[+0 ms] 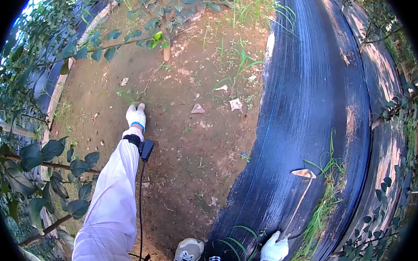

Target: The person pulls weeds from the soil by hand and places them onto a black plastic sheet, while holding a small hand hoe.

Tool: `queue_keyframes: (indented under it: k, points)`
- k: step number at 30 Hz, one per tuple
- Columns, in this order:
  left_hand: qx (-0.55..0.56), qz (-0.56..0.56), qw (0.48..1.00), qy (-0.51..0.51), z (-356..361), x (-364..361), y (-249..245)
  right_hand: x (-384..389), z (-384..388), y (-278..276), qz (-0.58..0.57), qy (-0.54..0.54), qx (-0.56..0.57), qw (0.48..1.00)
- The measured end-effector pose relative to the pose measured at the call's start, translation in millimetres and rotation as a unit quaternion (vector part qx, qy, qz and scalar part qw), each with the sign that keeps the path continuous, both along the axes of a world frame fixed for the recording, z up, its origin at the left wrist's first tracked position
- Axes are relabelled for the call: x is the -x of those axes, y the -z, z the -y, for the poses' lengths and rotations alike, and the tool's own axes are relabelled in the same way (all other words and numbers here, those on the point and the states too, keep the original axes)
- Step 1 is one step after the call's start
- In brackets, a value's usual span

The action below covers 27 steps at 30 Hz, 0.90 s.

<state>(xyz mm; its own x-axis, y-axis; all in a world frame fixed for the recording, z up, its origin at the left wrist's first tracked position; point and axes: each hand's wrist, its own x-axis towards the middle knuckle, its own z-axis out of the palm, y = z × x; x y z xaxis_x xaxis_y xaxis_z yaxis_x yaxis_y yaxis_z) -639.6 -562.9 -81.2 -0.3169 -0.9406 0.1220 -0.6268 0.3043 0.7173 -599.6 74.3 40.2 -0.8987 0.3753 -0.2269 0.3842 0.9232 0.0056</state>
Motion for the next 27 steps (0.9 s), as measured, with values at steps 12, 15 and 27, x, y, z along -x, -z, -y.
queue_keyframes:
  k: [12,15,27]
  points:
    - [0.103,0.05,0.985,0.128,-37,39,-21,-2,-4,6,-0.01,0.009,0.004,1.0]
    - [0.151,0.107,0.957,0.222,-39,54,-27,-1,-1,1,0.007,-0.002,-0.015,1.0]
    - [0.126,0.18,0.945,0.241,-67,29,-29,-2,-6,2,0.033,0.028,-0.002,0.999]
